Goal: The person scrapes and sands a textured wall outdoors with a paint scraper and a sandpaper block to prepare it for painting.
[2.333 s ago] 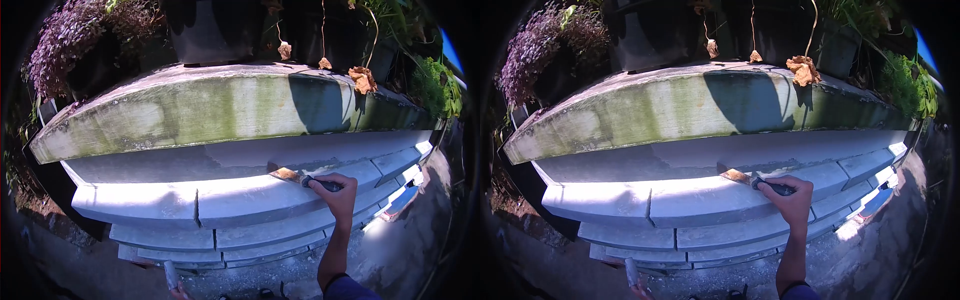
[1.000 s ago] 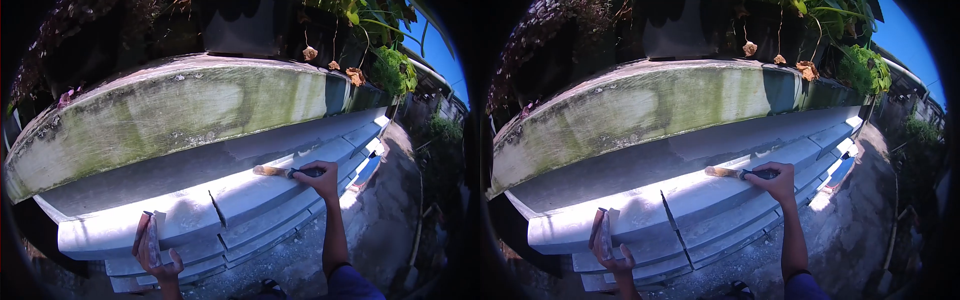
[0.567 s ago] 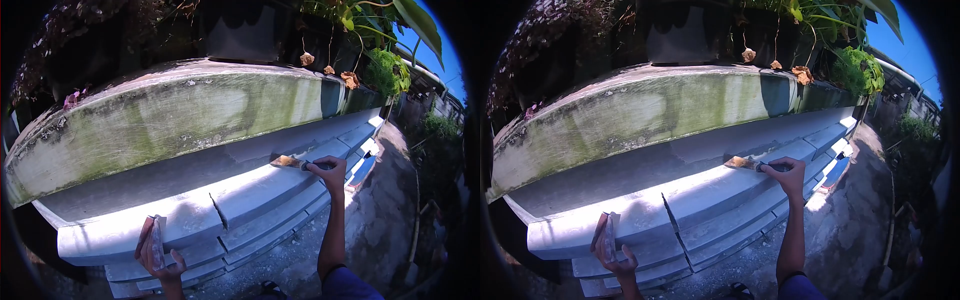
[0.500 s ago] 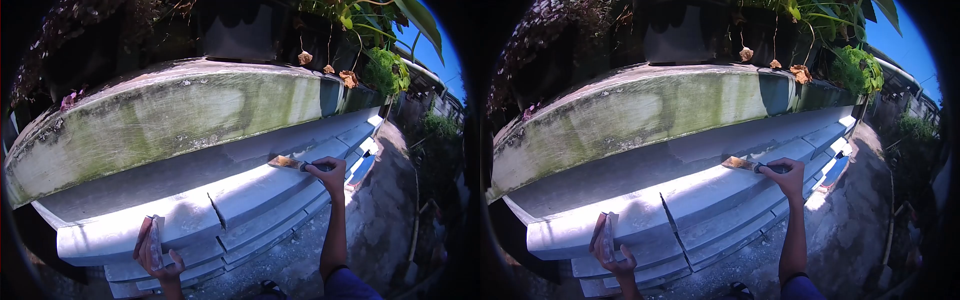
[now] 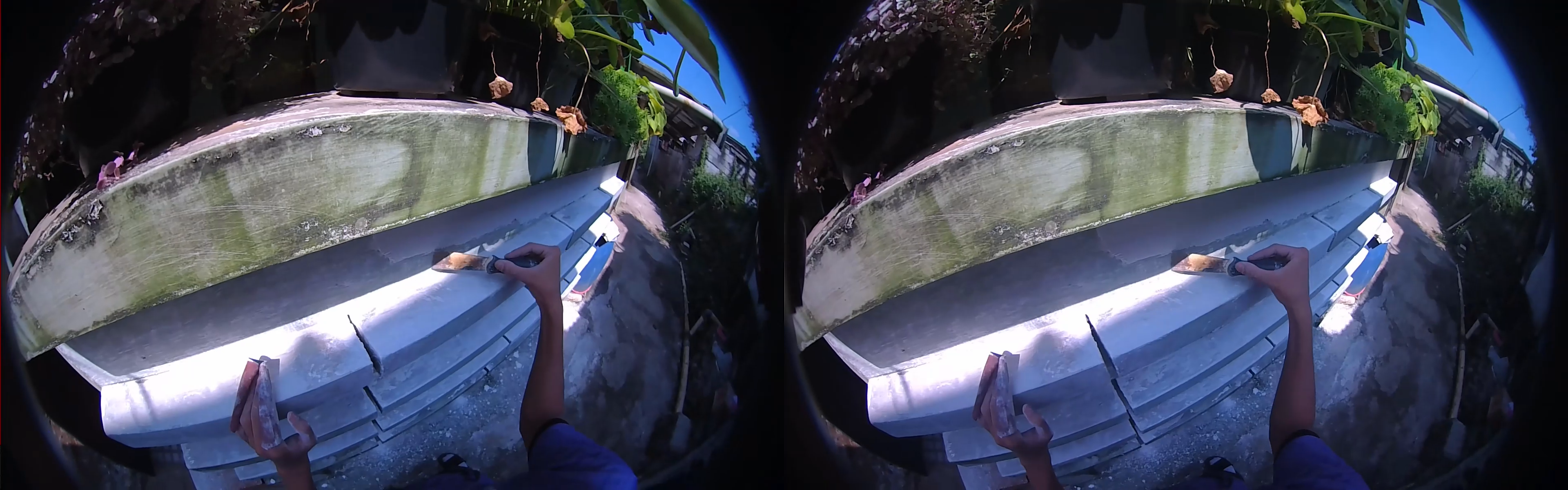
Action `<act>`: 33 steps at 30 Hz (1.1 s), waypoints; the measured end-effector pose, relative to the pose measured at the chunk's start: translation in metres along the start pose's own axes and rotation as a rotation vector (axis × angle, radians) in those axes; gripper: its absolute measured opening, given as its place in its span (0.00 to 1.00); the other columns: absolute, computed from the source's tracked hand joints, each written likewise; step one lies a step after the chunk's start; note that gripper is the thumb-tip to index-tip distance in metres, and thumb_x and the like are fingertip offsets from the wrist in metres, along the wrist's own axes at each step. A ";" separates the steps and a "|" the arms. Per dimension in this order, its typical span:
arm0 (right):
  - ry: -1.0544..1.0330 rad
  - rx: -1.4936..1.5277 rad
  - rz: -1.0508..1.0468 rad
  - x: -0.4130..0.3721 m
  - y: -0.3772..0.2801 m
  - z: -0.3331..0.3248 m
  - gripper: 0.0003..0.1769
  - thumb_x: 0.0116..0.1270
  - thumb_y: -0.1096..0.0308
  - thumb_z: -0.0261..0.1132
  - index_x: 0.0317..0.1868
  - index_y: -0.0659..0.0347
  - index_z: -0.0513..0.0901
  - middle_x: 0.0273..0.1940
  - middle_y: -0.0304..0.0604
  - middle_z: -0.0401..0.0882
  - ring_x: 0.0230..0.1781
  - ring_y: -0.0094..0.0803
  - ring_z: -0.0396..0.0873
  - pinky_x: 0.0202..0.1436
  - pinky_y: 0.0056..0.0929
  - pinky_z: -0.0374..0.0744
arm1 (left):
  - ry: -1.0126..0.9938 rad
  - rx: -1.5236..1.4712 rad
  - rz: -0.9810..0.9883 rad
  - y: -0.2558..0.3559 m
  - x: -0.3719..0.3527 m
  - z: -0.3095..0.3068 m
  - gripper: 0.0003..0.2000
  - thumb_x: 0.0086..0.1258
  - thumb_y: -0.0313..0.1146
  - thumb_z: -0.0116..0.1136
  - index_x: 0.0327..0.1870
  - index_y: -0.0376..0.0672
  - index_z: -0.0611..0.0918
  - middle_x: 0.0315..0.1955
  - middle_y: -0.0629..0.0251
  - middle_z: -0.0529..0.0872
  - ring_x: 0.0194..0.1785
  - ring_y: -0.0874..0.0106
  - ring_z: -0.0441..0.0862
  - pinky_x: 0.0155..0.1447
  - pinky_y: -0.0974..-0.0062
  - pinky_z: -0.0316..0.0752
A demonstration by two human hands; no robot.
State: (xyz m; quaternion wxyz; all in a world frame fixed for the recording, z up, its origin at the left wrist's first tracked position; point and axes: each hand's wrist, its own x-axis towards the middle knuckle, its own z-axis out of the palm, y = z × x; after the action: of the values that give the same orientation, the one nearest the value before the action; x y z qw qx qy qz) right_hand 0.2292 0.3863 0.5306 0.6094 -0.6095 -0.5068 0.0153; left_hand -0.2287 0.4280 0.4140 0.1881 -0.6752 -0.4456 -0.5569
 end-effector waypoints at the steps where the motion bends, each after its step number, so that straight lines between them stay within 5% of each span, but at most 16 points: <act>1: -0.007 0.014 0.005 0.002 -0.002 0.006 0.13 0.48 0.70 0.84 0.31 0.69 0.90 0.28 0.44 0.89 0.29 0.24 0.85 0.39 0.21 0.82 | 0.015 0.000 -0.009 -0.001 -0.001 0.002 0.25 0.62 0.38 0.54 0.59 0.35 0.83 0.55 0.57 0.87 0.58 0.60 0.81 0.69 0.61 0.65; 5: 0.001 -0.019 -0.015 0.003 0.004 -0.009 0.13 0.49 0.71 0.84 0.31 0.69 0.90 0.29 0.44 0.89 0.29 0.24 0.85 0.38 0.21 0.81 | 0.028 -0.018 -0.013 -0.004 -0.007 0.006 0.22 0.64 0.34 0.54 0.58 0.32 0.80 0.53 0.50 0.84 0.56 0.51 0.80 0.65 0.54 0.70; 20: -0.016 -0.079 -0.009 -0.003 0.012 -0.013 0.14 0.50 0.72 0.83 0.34 0.69 0.90 0.29 0.44 0.88 0.29 0.24 0.85 0.38 0.21 0.81 | 0.084 -0.008 -0.013 -0.005 -0.009 0.013 0.21 0.65 0.35 0.54 0.56 0.30 0.80 0.50 0.47 0.83 0.54 0.49 0.78 0.61 0.53 0.70; 23: 0.035 0.095 0.028 0.003 0.022 -0.020 0.14 0.48 0.71 0.84 0.32 0.68 0.90 0.29 0.43 0.88 0.30 0.23 0.85 0.38 0.21 0.82 | 0.091 -0.006 0.012 -0.004 -0.005 0.011 0.22 0.67 0.35 0.54 0.58 0.30 0.79 0.52 0.47 0.83 0.55 0.50 0.80 0.61 0.55 0.73; 27: -0.144 -0.053 -0.068 0.002 -0.001 0.025 0.13 0.48 0.72 0.84 0.31 0.68 0.90 0.28 0.43 0.88 0.28 0.22 0.84 0.37 0.19 0.81 | 0.105 0.010 0.074 0.002 0.003 0.009 0.22 0.69 0.35 0.55 0.60 0.29 0.79 0.56 0.46 0.83 0.56 0.53 0.82 0.61 0.58 0.76; 33: 0.040 0.004 0.024 0.007 0.005 -0.007 0.14 0.48 0.71 0.84 0.31 0.68 0.89 0.28 0.42 0.88 0.29 0.21 0.83 0.37 0.20 0.80 | 0.138 0.046 0.184 0.010 0.017 0.003 0.22 0.73 0.37 0.56 0.60 0.28 0.80 0.56 0.45 0.85 0.56 0.54 0.85 0.60 0.60 0.80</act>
State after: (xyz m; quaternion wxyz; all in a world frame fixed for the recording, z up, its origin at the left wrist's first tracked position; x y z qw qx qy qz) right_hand 0.2399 0.3866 0.5327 0.6203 -0.6146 -0.4872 0.0112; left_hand -0.2190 0.4312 0.4315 0.2840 -0.6690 -0.3802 -0.5721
